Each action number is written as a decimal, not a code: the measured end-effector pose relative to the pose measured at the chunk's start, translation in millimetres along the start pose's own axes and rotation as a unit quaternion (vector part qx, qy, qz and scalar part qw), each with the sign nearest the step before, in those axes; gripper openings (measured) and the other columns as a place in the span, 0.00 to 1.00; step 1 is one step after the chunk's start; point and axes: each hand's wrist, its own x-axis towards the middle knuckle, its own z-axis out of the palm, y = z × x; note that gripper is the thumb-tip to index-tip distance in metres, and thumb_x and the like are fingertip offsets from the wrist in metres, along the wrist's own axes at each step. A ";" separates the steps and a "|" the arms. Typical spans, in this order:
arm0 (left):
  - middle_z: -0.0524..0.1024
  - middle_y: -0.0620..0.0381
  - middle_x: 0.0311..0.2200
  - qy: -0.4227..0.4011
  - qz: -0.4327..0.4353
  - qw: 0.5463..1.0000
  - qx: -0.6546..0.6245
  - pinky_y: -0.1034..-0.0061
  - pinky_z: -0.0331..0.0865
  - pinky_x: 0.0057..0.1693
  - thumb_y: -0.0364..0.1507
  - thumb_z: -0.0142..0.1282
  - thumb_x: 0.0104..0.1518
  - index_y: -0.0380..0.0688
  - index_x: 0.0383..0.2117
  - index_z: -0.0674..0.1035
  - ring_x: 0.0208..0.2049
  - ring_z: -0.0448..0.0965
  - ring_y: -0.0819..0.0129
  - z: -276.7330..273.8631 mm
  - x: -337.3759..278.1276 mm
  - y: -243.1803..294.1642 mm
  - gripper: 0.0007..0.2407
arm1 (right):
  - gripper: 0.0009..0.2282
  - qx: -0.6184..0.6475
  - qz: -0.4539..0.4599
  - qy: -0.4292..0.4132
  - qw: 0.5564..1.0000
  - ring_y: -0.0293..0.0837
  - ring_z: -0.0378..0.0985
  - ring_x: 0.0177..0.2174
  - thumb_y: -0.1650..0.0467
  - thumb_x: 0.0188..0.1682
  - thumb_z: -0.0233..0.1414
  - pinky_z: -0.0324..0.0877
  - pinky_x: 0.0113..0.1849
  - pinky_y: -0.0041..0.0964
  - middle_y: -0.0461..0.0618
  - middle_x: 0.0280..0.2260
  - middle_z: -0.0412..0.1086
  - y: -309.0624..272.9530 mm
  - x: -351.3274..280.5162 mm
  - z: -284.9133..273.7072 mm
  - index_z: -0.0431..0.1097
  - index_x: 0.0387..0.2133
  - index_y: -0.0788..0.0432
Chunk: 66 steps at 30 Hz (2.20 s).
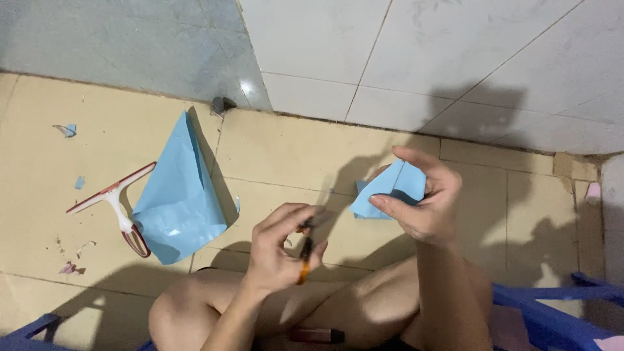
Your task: Cutting small pieces of blue vinyl and applying them to a tiled wall for decoration.
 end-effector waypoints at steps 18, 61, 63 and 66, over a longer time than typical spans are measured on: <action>0.80 0.45 0.51 -0.047 0.017 0.997 0.057 0.70 0.75 0.51 0.18 0.61 0.47 0.34 0.60 0.71 0.35 0.78 0.66 -1.0 -5.6 9.6 0.28 | 0.27 -0.041 -0.015 -0.091 0.995 0.52 0.84 0.37 0.77 0.38 0.65 0.82 0.39 0.42 0.66 0.36 0.77 -4.0 2.2 8.1 0.67 0.53 0.64; 0.82 0.56 0.36 -0.044 0.005 0.998 0.054 0.79 0.74 0.43 0.12 0.65 0.46 0.41 0.61 0.71 0.31 0.74 0.70 -4.6 -10.6 7.3 0.31 | 0.26 -0.058 -0.003 -0.034 0.998 0.47 0.84 0.36 0.77 0.35 0.67 0.80 0.39 0.37 0.58 0.37 0.77 8.1 -5.8 8.2 0.70 0.50 0.62; 0.80 0.60 0.30 -0.038 0.014 0.998 0.046 0.79 0.73 0.43 0.09 0.59 0.47 0.38 0.60 0.72 0.30 0.73 0.71 -4.4 -9.3 10.4 0.29 | 0.24 -0.054 -0.032 -0.055 0.997 0.49 0.84 0.34 0.77 0.38 0.66 0.80 0.35 0.38 0.59 0.35 0.77 4.0 -3.4 11.5 0.69 0.50 0.61; 0.79 0.59 0.29 -0.041 0.021 0.997 0.057 0.79 0.74 0.43 0.08 0.58 0.47 0.38 0.60 0.72 0.29 0.74 0.70 -4.9 -9.9 8.3 0.30 | 0.25 -0.056 -0.020 -0.051 0.997 0.49 0.83 0.34 0.78 0.37 0.66 0.78 0.35 0.38 0.62 0.35 0.77 3.4 -3.9 10.4 0.69 0.50 0.61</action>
